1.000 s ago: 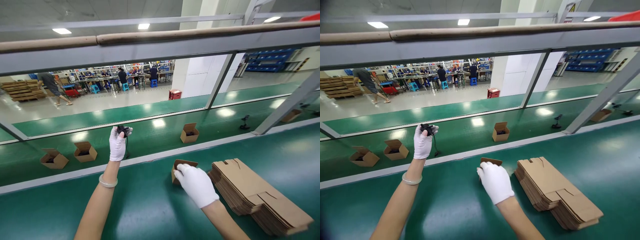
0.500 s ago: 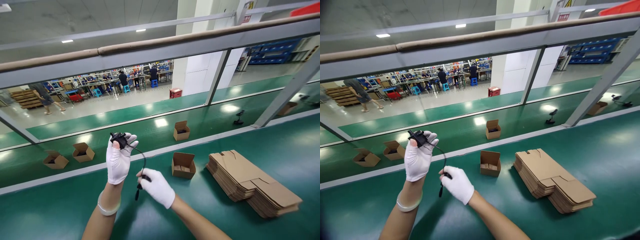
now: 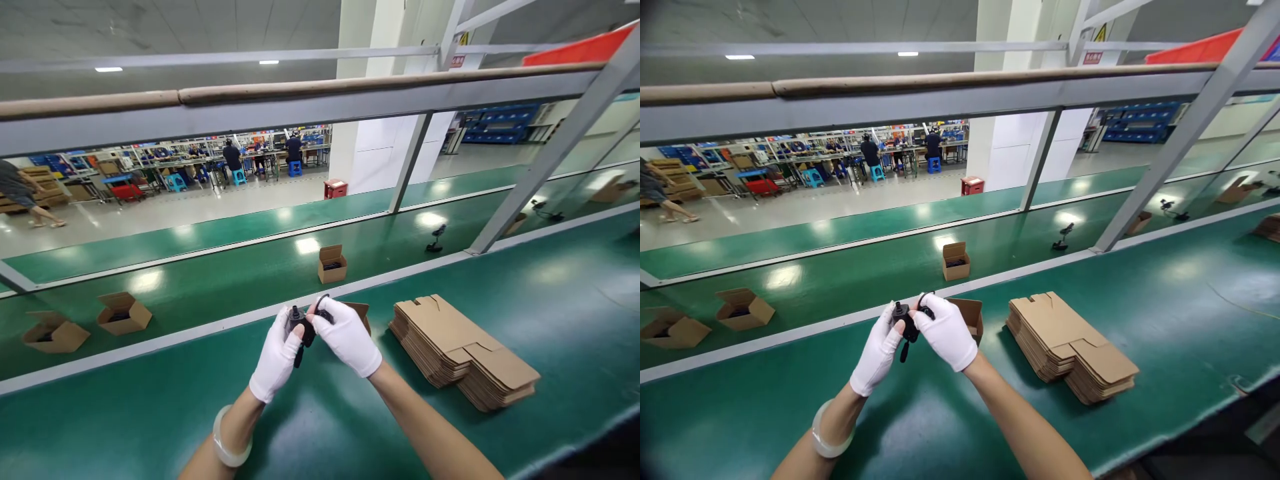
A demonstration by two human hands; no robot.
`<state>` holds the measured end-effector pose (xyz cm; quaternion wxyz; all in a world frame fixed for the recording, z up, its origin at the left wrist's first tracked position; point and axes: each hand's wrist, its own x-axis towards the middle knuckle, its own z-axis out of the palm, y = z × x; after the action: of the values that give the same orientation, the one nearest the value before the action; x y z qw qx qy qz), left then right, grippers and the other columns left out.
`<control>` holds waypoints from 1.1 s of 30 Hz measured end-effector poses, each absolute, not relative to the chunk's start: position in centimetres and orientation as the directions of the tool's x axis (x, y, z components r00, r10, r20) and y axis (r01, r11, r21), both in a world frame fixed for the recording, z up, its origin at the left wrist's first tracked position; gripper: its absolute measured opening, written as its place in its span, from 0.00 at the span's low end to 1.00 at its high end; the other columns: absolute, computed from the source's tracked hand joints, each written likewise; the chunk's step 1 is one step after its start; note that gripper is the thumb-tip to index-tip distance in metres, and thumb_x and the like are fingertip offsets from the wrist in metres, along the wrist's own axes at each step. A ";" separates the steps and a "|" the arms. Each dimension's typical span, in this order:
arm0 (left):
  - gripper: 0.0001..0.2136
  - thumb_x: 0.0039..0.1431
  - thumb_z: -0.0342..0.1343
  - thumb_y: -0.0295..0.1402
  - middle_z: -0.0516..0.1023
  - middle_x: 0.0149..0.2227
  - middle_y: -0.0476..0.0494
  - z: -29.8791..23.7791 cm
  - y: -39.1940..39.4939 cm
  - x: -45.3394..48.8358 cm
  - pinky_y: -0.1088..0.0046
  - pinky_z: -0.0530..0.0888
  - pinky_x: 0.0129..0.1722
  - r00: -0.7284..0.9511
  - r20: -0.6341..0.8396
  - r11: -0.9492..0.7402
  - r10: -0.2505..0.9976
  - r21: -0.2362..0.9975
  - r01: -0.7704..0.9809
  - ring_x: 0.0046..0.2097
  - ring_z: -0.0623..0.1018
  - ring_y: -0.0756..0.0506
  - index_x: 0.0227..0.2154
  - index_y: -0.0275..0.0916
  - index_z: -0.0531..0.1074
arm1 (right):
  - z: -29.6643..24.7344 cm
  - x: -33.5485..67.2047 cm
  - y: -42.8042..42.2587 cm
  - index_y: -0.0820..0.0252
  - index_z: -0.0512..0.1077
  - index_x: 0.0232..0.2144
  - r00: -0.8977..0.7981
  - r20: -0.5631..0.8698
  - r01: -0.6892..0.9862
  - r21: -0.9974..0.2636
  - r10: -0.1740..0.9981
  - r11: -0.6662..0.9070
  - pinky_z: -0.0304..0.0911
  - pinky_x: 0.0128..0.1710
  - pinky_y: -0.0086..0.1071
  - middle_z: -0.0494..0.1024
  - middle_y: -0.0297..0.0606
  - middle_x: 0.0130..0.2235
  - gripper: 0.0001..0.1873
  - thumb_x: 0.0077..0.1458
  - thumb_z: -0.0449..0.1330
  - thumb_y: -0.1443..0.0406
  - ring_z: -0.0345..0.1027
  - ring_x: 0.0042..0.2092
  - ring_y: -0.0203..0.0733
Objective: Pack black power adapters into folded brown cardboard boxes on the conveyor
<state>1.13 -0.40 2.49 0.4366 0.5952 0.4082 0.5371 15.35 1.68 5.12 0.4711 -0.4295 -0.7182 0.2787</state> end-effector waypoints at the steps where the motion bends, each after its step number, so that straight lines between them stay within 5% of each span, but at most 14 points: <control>1: 0.21 0.58 0.49 0.46 0.70 0.53 0.36 2.1 0.0 1.3 0.62 0.67 0.55 0.091 0.307 -0.310 0.947 0.950 0.022 0.55 0.70 0.40 0.48 0.37 0.64 | 5.1 16.0 1.8 0.57 0.66 0.25 -0.169 0.493 0.383 -0.765 0.854 0.517 0.62 0.31 0.29 0.72 0.32 0.26 0.06 0.52 0.53 0.65 0.66 0.29 0.36; 5: 0.25 0.57 0.51 0.43 0.66 0.57 0.35 -1.3 2.3 2.5 0.58 0.59 0.60 0.043 0.352 -0.354 0.935 0.917 0.183 0.59 0.66 0.40 0.55 0.38 0.57 | 4.2 19.6 2.8 0.57 0.67 0.29 -0.138 0.694 0.572 -0.527 0.707 0.629 0.63 0.35 0.29 0.74 0.35 0.30 0.06 0.56 0.51 0.65 0.68 0.32 0.37; 8: 0.28 0.55 0.54 0.38 0.62 0.60 0.34 -4.2 4.0 4.6 0.55 0.56 0.61 0.097 0.250 -0.268 0.963 0.910 0.315 0.62 0.61 0.39 0.57 0.38 0.55 | 3.0 21.9 3.7 0.59 0.67 0.29 -0.269 0.666 0.754 -0.303 0.696 0.582 0.63 0.34 0.30 0.74 0.39 0.30 0.10 0.59 0.48 0.66 0.68 0.32 0.39; 14: 0.22 0.50 0.50 0.25 0.70 0.54 0.40 -6.6 5.5 8.3 0.57 0.60 0.60 0.233 0.161 -0.232 0.959 0.919 0.319 0.58 0.67 0.40 0.51 0.39 0.66 | 2.9 22.4 4.3 0.65 0.71 0.39 -0.459 -0.018 0.883 0.096 0.888 0.459 0.63 0.34 0.35 0.75 0.48 0.37 0.12 0.57 0.48 0.69 0.72 0.36 0.48; 23: 0.22 0.50 0.49 0.25 0.70 0.54 0.37 -8.4 5.5 7.8 0.58 0.59 0.61 0.268 0.134 -0.215 0.954 0.929 0.300 0.58 0.67 0.40 0.51 0.35 0.65 | 2.1 19.3 6.5 0.64 0.77 0.32 -0.506 -0.370 0.839 -0.001 0.779 0.545 0.65 0.40 0.37 0.79 0.47 0.36 0.10 0.46 0.59 0.72 0.73 0.40 0.50; 33: 0.18 0.55 0.49 0.30 0.69 0.54 0.34 -9.5 5.3 8.6 0.55 0.61 0.59 0.143 0.098 -0.134 0.985 0.955 0.266 0.58 0.67 0.38 0.49 0.34 0.66 | 3.2 22.2 2.7 0.63 0.70 0.45 -0.399 -0.275 0.910 -0.004 0.875 0.414 0.64 0.39 0.36 0.76 0.48 0.43 0.16 0.57 0.49 0.70 0.72 0.42 0.49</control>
<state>8.61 5.32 -9.53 0.4266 0.6240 0.5010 0.4214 22.17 2.70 3.25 -0.1155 -0.5356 -0.8330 0.0766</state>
